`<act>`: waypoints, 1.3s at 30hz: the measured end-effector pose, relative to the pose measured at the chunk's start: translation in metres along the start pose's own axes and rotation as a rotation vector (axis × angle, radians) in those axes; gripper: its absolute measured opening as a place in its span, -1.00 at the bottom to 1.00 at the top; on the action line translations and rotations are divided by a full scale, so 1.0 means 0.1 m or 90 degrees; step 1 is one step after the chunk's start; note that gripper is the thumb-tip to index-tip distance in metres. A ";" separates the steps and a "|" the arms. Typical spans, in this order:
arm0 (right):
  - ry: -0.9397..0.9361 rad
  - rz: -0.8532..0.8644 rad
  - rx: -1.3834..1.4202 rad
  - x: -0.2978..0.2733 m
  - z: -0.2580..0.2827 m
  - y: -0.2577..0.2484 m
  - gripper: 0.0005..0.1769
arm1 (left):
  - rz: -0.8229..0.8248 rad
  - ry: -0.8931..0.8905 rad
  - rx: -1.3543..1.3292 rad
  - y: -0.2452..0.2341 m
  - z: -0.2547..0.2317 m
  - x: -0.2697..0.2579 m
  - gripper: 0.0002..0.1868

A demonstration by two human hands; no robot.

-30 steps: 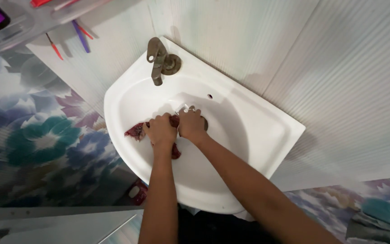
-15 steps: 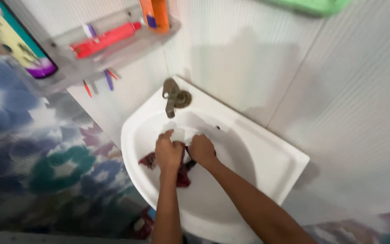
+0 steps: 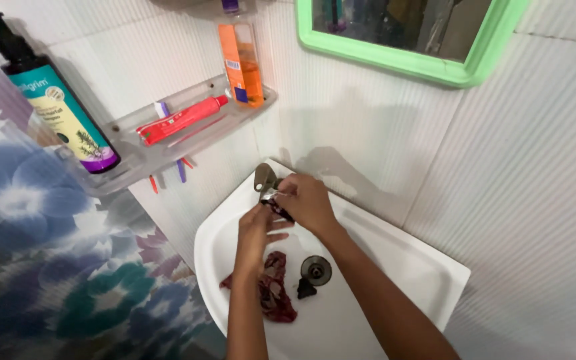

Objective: The person organizes various personal care bottles, jars, and tools, picking them up from a sink and a floor area to place them on a corner wall shelf.

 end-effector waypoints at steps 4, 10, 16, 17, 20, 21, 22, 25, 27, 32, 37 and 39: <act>-0.197 0.054 0.030 -0.05 0.64 0.03 -0.58 | -0.124 0.019 -0.092 -0.18 -0.35 0.10 -0.58; -0.252 -0.078 -0.059 0.17 1.11 -0.09 -0.60 | -0.108 0.170 -0.059 -0.24 -0.97 0.45 -0.71; -0.268 -0.274 -0.089 0.73 1.36 -0.26 -0.76 | -0.130 0.322 -0.052 -0.18 -1.73 0.73 -0.67; -0.261 -0.298 -0.091 0.82 1.37 -0.27 -0.80 | -0.130 0.344 -0.012 -0.17 -1.82 0.79 -0.67; -0.365 -0.344 -0.128 0.98 1.49 -0.20 -0.77 | -0.140 0.351 0.034 -0.19 -1.87 1.05 -0.67; -0.366 -0.342 -0.139 1.03 1.47 -0.16 -0.78 | -0.144 0.345 0.037 -0.20 -1.85 1.15 -0.67; -0.368 -0.339 -0.151 1.09 1.46 -0.11 -0.78 | -0.180 0.395 0.107 -0.23 -1.89 1.19 -0.67; -0.373 -0.349 -0.194 1.24 1.41 0.04 -0.78 | -0.258 0.496 0.259 -0.26 -1.98 1.24 -0.66; -0.373 -0.346 -0.218 1.31 1.36 0.12 -0.78 | -0.270 0.505 0.283 -0.26 -1.97 1.26 -0.62; -0.369 -0.328 -0.280 1.43 1.22 0.29 -0.88 | -0.326 0.475 0.431 -0.27 -2.03 1.36 -0.68; -0.380 -0.315 -0.341 1.52 1.21 0.30 -0.91 | -0.314 0.417 0.460 -0.22 -2.13 1.30 -0.67; -0.381 -0.304 -0.327 1.52 1.20 0.26 -0.91 | -0.315 0.360 0.451 -0.19 -2.10 1.25 -0.69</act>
Point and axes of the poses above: each hand's wrist, its own x-axis towards the middle knuckle, its own y-axis out of the palm, z = x × y, the point moved 9 cm from there along x, towards the middle knuckle, and after that the axes turned 3 degrees about x, right-handed, at the moved point
